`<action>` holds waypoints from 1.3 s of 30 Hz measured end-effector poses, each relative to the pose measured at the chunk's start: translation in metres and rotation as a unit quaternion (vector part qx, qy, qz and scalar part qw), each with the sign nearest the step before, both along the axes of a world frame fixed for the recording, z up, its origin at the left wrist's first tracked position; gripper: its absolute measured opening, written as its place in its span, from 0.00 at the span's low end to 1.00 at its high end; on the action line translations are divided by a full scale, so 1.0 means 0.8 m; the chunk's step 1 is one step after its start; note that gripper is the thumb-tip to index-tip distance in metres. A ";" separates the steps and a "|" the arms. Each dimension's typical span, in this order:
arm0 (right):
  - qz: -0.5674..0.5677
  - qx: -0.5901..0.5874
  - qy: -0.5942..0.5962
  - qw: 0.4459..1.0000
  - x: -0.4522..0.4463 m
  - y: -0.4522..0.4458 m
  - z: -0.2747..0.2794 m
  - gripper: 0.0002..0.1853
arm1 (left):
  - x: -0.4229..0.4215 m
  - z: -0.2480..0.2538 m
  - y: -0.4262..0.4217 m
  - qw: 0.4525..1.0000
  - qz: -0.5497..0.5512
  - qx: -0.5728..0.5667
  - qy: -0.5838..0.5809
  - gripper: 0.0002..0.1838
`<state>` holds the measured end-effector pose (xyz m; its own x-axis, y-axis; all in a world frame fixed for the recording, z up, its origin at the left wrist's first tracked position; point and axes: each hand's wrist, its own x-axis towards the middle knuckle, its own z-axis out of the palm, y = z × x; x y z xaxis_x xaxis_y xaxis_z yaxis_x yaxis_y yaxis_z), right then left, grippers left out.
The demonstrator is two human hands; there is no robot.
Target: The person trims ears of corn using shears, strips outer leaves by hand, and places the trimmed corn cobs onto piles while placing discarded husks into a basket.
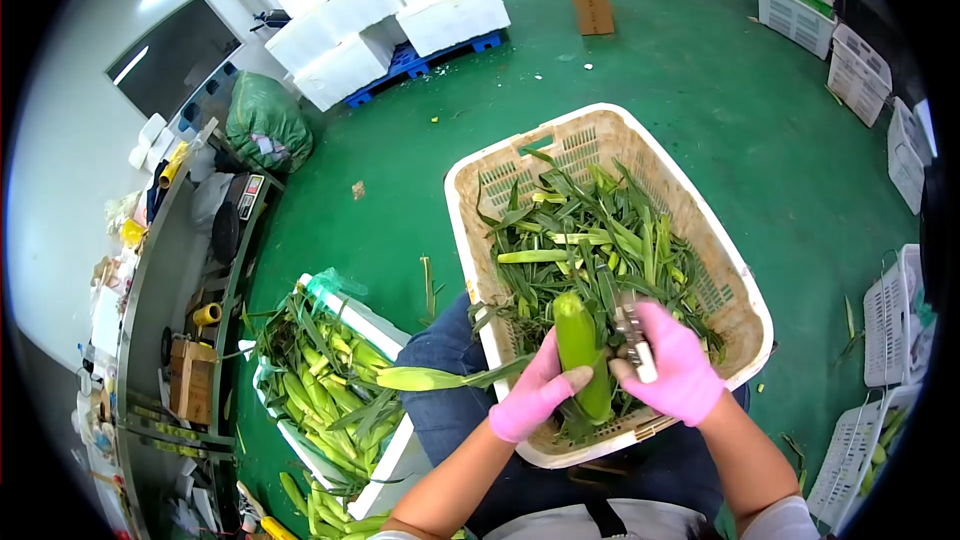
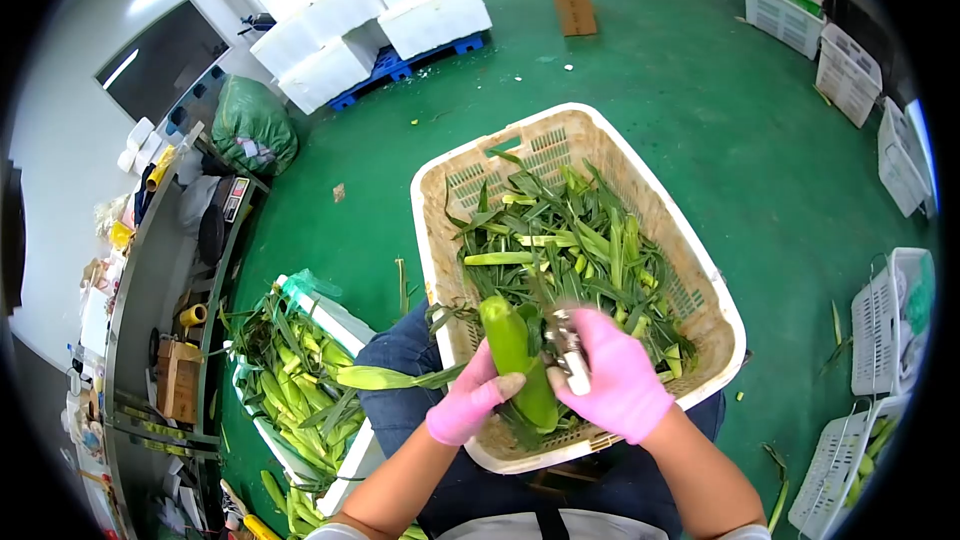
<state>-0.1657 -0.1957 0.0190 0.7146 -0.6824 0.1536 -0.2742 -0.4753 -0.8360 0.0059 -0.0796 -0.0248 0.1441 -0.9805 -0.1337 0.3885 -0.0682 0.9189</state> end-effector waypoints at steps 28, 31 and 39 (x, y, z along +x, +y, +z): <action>0.111 0.555 -0.301 0.767 0.041 0.060 -0.043 0.27 | 0.002 -0.009 0.027 0.994 0.081 0.038 0.060 0.35; 0.093 0.645 -0.407 0.640 0.037 0.074 -0.038 0.20 | -0.002 -0.025 0.035 0.934 0.136 0.016 0.329 0.31; 0.115 0.392 -0.587 0.699 -0.116 -0.073 -0.037 0.24 | 0.133 -0.058 0.114 0.731 0.486 -0.227 0.422 0.27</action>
<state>-0.2583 -0.2544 -0.0105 0.5147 -0.7735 0.3698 0.8280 0.3364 -0.4487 0.1122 0.0119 -0.0715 0.8562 -0.4409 -0.2693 0.4921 0.8547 0.1654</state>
